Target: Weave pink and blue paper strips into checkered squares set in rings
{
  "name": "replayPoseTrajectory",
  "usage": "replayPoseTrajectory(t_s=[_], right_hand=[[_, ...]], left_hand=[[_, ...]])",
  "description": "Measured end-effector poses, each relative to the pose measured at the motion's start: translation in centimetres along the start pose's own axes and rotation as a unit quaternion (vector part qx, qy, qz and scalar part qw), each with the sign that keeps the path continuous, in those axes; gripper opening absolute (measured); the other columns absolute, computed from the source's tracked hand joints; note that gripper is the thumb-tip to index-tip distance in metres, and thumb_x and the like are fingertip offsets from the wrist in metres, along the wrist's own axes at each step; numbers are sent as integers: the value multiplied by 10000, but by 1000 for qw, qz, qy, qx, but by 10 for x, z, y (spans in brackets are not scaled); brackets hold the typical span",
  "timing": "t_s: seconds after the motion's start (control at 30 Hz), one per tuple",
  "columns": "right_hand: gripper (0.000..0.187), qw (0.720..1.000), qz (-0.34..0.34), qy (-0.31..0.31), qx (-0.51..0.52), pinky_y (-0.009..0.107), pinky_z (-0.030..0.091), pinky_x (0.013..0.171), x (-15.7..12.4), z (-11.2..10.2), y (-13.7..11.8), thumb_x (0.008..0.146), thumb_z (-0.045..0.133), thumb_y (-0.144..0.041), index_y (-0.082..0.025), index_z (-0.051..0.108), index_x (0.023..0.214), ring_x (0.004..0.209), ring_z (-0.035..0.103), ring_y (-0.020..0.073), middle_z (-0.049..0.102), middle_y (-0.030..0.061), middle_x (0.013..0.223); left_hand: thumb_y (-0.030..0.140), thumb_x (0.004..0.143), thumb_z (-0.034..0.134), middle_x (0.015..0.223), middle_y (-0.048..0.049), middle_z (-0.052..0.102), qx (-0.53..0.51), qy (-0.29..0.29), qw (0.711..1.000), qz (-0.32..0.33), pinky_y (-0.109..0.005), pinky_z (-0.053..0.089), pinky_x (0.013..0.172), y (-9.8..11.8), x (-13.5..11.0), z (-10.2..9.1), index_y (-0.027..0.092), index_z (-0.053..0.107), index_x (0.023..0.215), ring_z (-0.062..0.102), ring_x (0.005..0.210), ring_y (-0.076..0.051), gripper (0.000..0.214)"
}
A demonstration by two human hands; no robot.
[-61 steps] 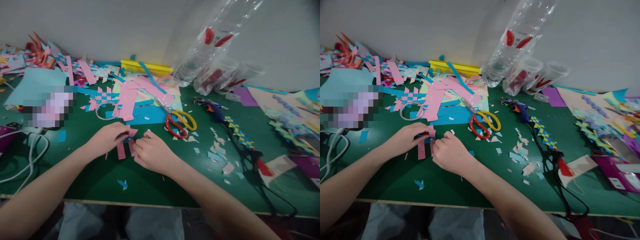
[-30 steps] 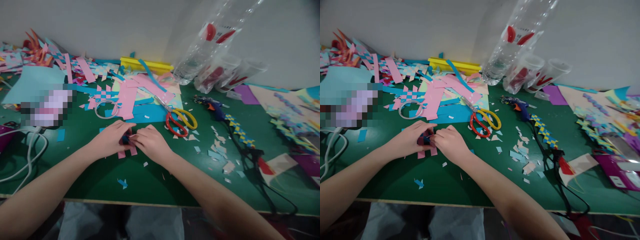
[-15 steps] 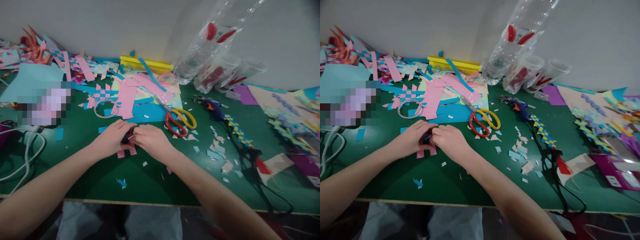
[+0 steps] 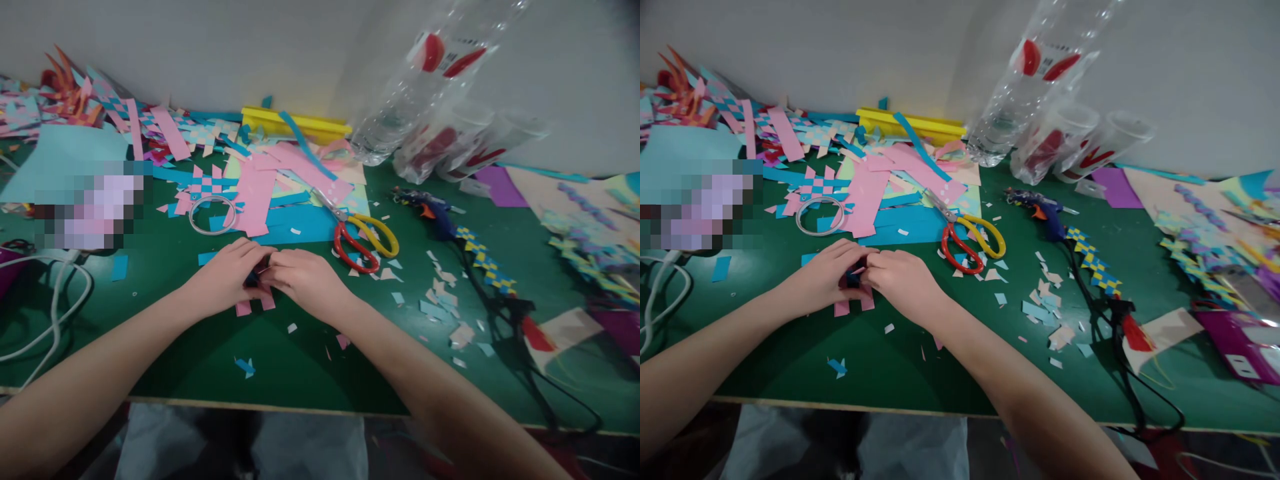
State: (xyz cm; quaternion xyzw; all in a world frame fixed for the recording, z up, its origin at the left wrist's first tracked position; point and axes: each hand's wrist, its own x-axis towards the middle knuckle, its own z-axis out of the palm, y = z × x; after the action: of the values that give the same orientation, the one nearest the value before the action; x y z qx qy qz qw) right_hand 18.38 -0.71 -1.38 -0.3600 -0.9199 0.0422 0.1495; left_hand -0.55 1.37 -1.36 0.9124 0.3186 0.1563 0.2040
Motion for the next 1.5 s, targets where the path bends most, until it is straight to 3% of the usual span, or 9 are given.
replayPoseTrajectory(t_s=[0.77,1.03,1.33,1.5], right_hand=[[175,999,21,-49,4,276,328,653,0,-5,-3,915,524,-209,-202,699,913,806,573,146,656,18,857],[187,998,36,-54,23,286,314,666,3,-6,-5,916,510,-179,-167,690,866,855,583,151,673,38,928],[183,995,39,-44,77,282,361,723,3,-7,-1,914,519,-191,-185,702,913,888,579,158,673,40,920],[158,998,37,-45,38,281,332,678,3,-7,-1,890,571,-245,-188,706,831,809,540,156,651,25,819]], left_hand=[[367,720,758,1080,-72,587,-12,4,1000,5,-376,413,872,0,2,1,182,480,1156,501,992,-238,549],[382,723,750,1013,-77,587,1,-8,1000,-7,-361,420,825,0,3,-1,154,526,1040,499,952,-240,450],[353,728,749,1040,-76,588,-7,-13,1000,-18,-361,425,814,3,3,-3,170,518,1119,504,953,-237,490],[341,695,780,1055,-86,589,-12,-2,1000,-24,-375,428,848,2,3,0,157,484,1187,501,975,-243,603]])
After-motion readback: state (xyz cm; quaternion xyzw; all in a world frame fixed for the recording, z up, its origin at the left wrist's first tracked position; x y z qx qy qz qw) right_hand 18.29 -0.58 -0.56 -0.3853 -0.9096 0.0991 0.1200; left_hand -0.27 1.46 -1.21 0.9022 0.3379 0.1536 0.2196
